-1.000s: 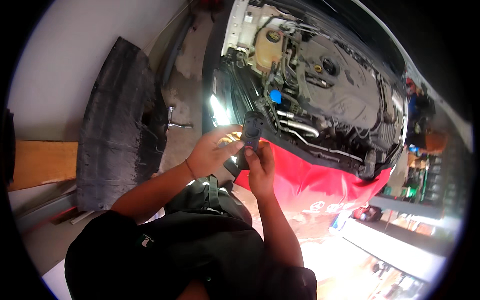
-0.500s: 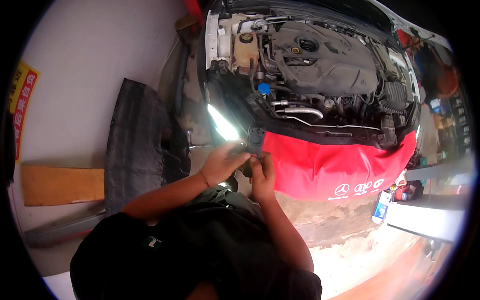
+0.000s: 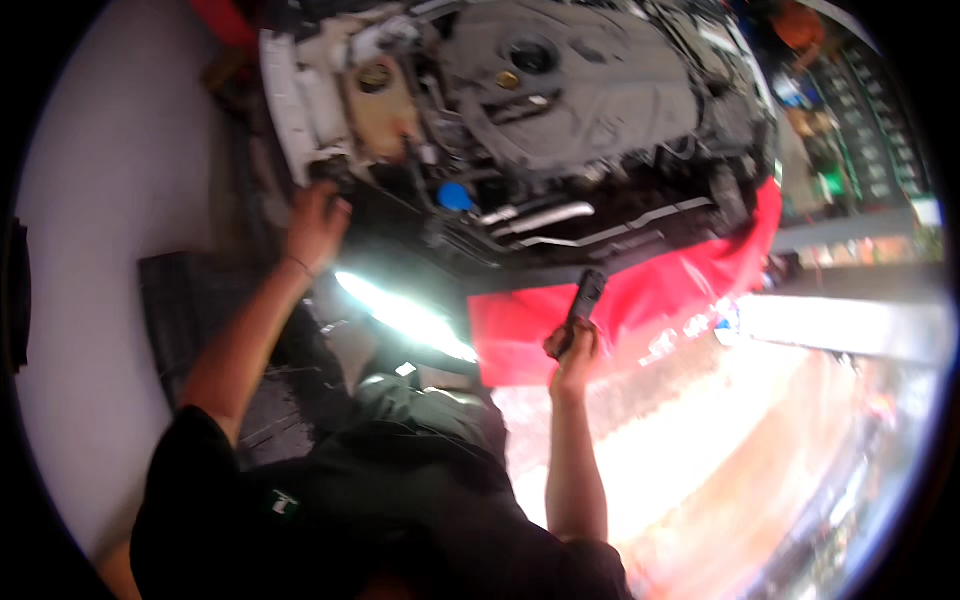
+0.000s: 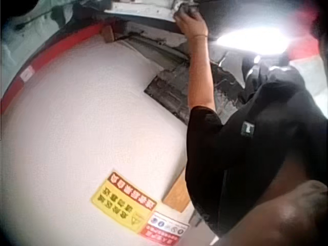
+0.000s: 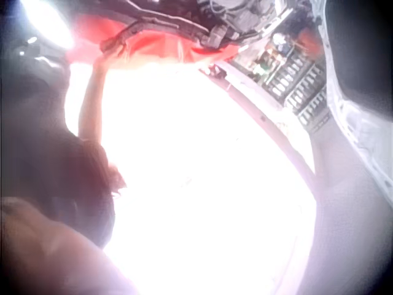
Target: The person works on a car engine with the hood open, using a flashlight to illuminate the engine bay. They remove a red protective cover from the front of the car, then use a power tool to work on the engine components before placing the cover back on.
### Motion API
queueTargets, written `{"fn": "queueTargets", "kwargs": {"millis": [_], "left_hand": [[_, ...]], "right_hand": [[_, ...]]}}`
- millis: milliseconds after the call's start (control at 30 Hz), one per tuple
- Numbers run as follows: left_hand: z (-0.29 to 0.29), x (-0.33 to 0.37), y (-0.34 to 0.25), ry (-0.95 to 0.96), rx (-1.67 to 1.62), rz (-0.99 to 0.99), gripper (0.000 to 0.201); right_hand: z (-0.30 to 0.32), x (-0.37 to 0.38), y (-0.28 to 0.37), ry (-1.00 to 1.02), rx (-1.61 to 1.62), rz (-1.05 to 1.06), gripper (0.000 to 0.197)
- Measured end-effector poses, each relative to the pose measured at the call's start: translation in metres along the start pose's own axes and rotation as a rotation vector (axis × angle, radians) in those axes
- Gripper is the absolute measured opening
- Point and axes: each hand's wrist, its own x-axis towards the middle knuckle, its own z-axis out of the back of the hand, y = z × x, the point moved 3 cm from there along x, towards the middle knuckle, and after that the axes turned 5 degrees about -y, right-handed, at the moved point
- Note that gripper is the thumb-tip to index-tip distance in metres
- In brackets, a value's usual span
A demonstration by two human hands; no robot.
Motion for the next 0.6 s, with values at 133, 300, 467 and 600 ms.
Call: {"fn": "queueTargets", "kwargs": {"millis": [133, 300, 467, 600], "left_hand": [[-0.028, 0.078, 0.091, -0.189, 0.167, -0.09, 0.041], [-0.061, 0.088, 0.128, -0.114, 0.378, -0.138, 0.038], [-0.063, 0.1, 0.117, -0.029, 0.373, -0.102, 0.037], [-0.06, 0.094, 0.124, -0.04, 0.348, -0.131, 0.038]], "right_hand": [[-0.025, 0.005, 0.016, -0.128, 0.0, 0.126, 0.031], [-0.047, 0.051, 0.043, -0.192, -0.135, 0.222, 0.032], [-0.038, 0.156, 0.043, -0.202, -0.198, 0.242, 0.034], [-0.051, 0.226, 0.043, -0.271, -0.292, 0.3, 0.033]]}}
